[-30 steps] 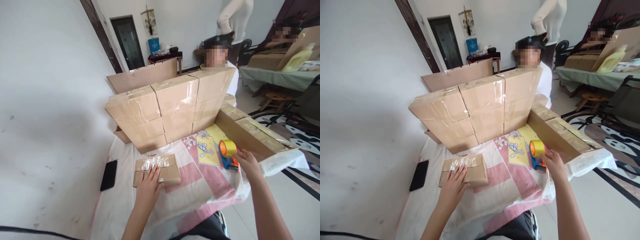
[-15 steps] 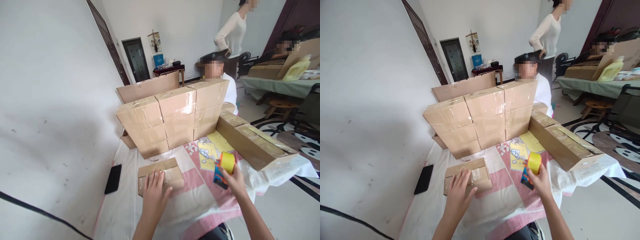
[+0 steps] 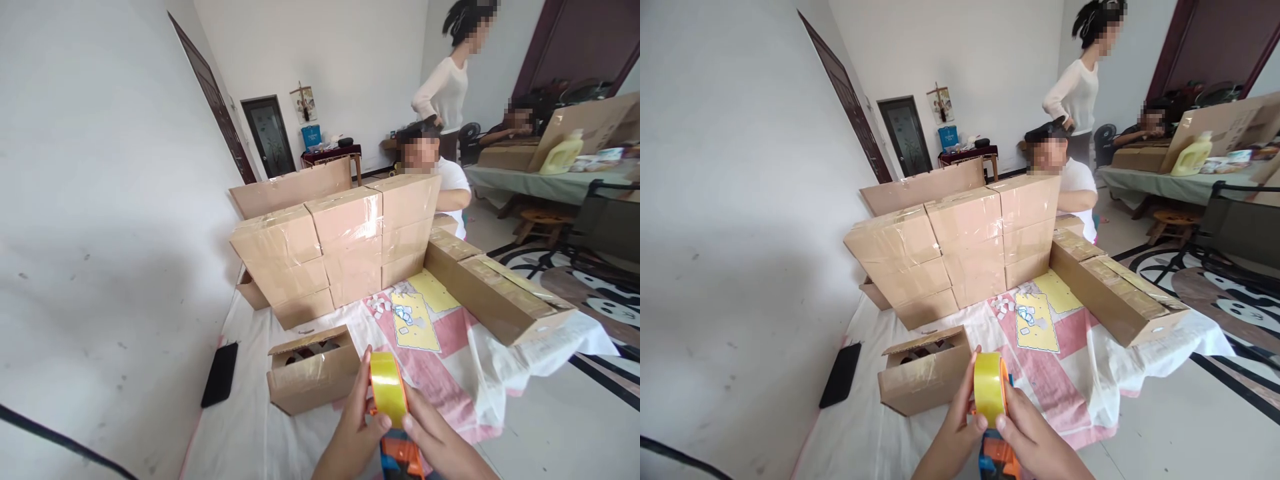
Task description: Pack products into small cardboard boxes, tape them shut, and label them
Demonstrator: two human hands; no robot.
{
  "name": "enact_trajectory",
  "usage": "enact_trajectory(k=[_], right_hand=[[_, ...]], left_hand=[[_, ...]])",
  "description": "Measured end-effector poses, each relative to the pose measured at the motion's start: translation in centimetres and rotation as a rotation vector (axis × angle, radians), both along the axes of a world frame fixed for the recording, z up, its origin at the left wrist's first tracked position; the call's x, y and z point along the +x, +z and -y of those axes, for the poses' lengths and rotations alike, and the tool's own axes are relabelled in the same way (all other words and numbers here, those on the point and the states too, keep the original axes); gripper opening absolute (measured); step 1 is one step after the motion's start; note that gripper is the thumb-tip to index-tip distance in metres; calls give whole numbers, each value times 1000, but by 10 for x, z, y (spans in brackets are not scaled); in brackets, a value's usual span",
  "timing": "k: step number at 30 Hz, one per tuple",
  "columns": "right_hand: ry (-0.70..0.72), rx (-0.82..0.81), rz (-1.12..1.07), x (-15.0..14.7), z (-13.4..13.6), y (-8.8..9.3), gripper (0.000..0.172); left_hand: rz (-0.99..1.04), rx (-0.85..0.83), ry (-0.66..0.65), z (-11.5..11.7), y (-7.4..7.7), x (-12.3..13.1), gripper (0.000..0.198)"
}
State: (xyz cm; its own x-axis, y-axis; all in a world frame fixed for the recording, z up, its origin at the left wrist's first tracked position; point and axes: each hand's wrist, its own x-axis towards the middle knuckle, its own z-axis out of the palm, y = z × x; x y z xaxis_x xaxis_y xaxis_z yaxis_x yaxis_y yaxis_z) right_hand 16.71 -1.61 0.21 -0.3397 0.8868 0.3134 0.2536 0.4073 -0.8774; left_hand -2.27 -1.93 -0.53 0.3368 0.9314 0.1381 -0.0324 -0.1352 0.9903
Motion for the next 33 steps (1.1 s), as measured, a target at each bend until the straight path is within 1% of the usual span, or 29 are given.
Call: enact_trajectory(k=[2, 4, 5, 7, 9, 10, 11, 13, 15, 16, 17, 18, 20, 22, 23, 25, 27, 28, 29, 31, 32, 33], right_hand=[[-222, 93, -15, -1, -1, -5, 47], [-407, 160, -54, -4, -4, -6, 47], [-463, 190, -81, -6, -5, -4, 49], [-521, 239, -143, -8, -7, 2, 52], [-533, 265, -201, -10, -8, 6, 52], [-527, 276, -219, -10, -9, 6, 52], [-517, 288, -224, -10, -9, 5, 52], [-516, 333, -184, -9, -13, 0, 50], [-557, 419, -90, -7, -21, -6, 47], [-588, 467, -35, -5, -26, -8, 46], [-624, 515, 16, -3, -31, -10, 45], [-659, 566, 56, 0, -36, -10, 44], [-702, 646, 105, 5, -45, -11, 44], [-723, 674, 108, 11, -50, -10, 45], [-748, 660, 84, 13, -51, -10, 46], [-862, 549, -30, 16, -52, -6, 49], [-996, 356, -229, 14, -52, 0, 51], [-1037, 236, -347, 12, -51, 5, 52], [-1046, 113, -466, 7, -50, 10, 53], [-968, -100, -650, -3, -46, 20, 54], [-891, -171, -689, -8, -43, 24, 55], [-789, -216, -681, -11, -37, 27, 57]], left_hand=[[-133, 40, 71, 2, 1, 11, 82], [-254, 50, 205, 6, 0, 28, 71], [-272, 23, 275, 9, -2, 37, 68], [-227, -62, 407, 14, -5, 52, 62], [-142, -120, 481, 16, -7, 61, 43], [-96, -129, 478, 17, -7, 63, 33], [-49, -130, 457, 16, -7, 64, 29], [19, -138, 422, 15, -5, 63, 37], [33, -130, 463, 15, -2, 60, 43], [26, -112, 493, 15, 0, 59, 43], [21, -107, 497, 16, 2, 57, 44], [24, -129, 467, 16, 4, 56, 44], [35, -243, 365, 18, 9, 53, 48], [31, -358, 301, 21, 14, 51, 52], [26, -392, 295, 23, 16, 50, 54], [24, -430, 289, 28, 17, 50, 54], [22, -473, 261, 34, 15, 50, 53], [-1, -477, 244, 37, 12, 50, 51], [-46, -454, 231, 40, 8, 49, 50], [-219, -287, 224, 42, 0, 46, 45], [-311, -177, 221, 43, -5, 43, 41], [-393, -67, 220, 43, -9, 36, 38]])
